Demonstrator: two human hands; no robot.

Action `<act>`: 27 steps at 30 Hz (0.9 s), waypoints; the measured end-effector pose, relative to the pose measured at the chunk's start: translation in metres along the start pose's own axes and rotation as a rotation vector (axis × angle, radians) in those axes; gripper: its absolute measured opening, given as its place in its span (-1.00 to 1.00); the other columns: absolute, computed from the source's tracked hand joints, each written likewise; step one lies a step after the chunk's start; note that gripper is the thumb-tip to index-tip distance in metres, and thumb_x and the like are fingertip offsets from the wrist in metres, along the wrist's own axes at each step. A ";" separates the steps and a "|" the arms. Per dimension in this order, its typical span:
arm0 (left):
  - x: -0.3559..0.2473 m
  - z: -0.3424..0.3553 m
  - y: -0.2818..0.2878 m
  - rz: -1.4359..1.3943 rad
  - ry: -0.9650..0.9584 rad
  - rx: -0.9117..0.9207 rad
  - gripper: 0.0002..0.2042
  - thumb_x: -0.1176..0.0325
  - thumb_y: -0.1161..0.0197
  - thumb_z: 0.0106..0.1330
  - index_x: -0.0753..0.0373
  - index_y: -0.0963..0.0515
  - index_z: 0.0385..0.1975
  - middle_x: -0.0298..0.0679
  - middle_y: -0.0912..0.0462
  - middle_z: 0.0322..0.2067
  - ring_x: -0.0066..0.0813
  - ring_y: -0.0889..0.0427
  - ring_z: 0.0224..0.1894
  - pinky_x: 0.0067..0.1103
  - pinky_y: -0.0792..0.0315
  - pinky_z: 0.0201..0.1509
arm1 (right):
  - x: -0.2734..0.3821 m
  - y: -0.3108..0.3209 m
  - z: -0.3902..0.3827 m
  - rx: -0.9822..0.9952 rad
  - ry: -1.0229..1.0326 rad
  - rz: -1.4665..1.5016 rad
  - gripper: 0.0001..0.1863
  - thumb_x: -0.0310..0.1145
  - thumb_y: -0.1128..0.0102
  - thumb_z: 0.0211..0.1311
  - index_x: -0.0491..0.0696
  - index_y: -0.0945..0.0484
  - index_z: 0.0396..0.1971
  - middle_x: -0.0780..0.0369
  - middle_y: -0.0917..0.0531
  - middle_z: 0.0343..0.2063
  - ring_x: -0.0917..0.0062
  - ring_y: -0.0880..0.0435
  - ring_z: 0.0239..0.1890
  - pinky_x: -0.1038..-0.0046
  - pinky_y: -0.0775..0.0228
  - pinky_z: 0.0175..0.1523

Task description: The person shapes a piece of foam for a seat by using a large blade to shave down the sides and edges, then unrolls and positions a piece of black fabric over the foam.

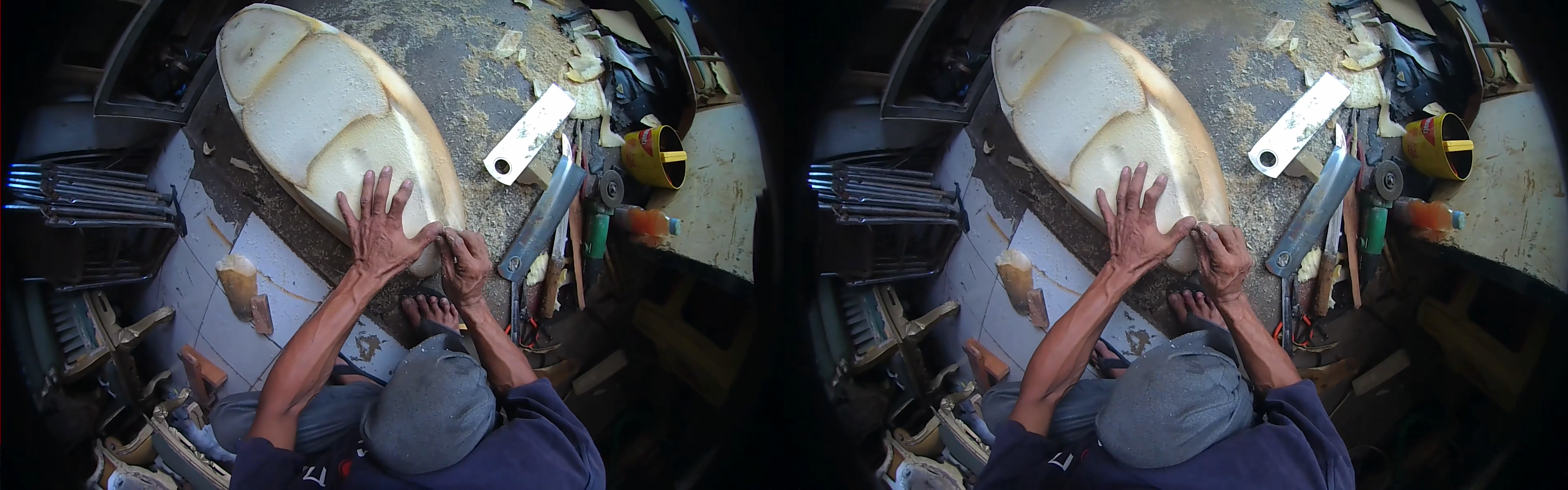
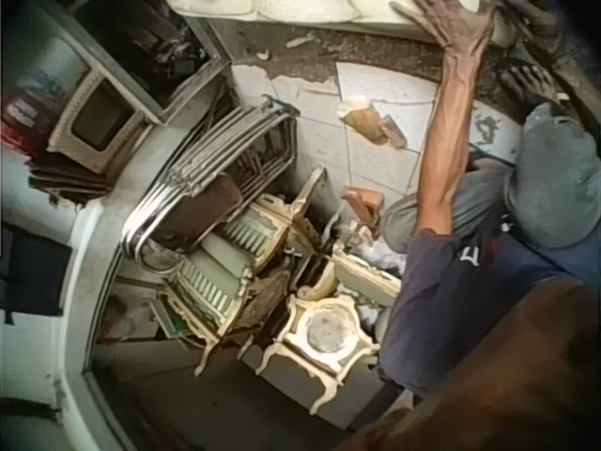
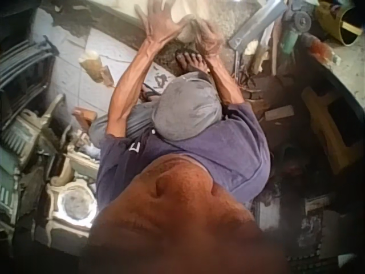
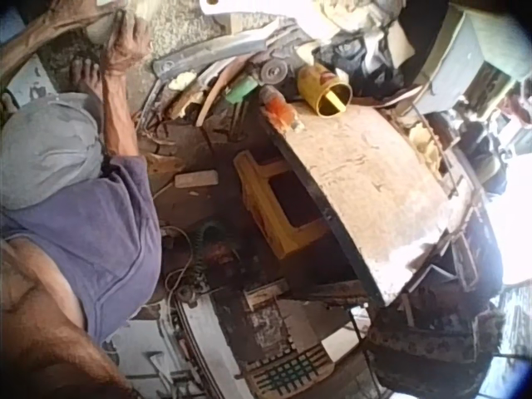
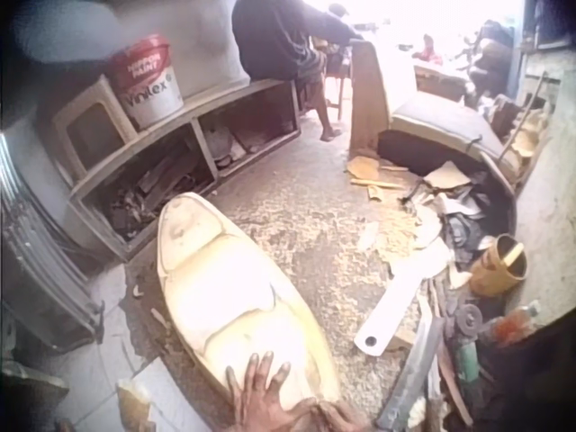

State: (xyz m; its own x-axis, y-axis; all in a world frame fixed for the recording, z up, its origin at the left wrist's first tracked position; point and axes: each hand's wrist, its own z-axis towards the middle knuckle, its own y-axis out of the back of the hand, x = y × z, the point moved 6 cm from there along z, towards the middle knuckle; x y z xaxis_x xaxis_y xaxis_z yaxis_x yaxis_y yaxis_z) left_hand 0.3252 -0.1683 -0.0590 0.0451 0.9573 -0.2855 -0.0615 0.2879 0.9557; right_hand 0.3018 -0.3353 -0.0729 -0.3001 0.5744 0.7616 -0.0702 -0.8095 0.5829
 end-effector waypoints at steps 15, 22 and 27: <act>0.001 0.002 0.000 -0.008 0.003 -0.120 -0.27 -0.14 -0.29 0.17 0.04 -0.32 0.32 -0.12 -0.16 0.42 -0.01 -0.01 0.51 0.31 0.34 0.40 | -0.024 -0.002 0.008 0.046 -0.294 0.364 -0.60 -0.43 -0.15 0.31 -0.13 -0.55 0.14 0.06 -0.53 -0.01 0.26 -0.50 0.09 0.27 -0.34 0.20; 0.015 -0.003 0.006 -0.273 0.069 -0.267 -0.40 0.09 -0.02 0.41 0.30 -0.16 0.36 0.01 -0.32 0.33 -0.02 -0.24 0.43 0.07 0.24 0.48 | -0.007 -0.074 0.105 0.367 -0.300 0.284 -0.38 -0.05 0.16 0.55 -0.15 -0.22 0.41 -0.06 -0.23 0.42 0.13 -0.09 0.52 0.18 0.14 0.54; 0.017 -0.003 0.017 -0.343 0.077 -0.300 -0.39 0.01 0.13 0.46 0.32 -0.10 0.35 0.14 -0.29 0.33 0.08 -0.25 0.41 0.10 0.19 0.46 | 0.010 -0.078 0.090 0.442 -0.064 0.058 -0.30 0.04 0.11 0.47 -0.15 -0.23 0.41 -0.19 -0.10 0.44 -0.08 -0.01 0.51 -0.03 0.17 0.52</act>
State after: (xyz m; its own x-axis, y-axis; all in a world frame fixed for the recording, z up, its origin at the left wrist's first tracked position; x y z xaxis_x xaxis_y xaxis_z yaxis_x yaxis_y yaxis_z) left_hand 0.3223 -0.1470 -0.0481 0.0401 0.8012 -0.5970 -0.3422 0.5724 0.7452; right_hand 0.3903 -0.2557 -0.0852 -0.2309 0.5477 0.8042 0.3622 -0.7188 0.5935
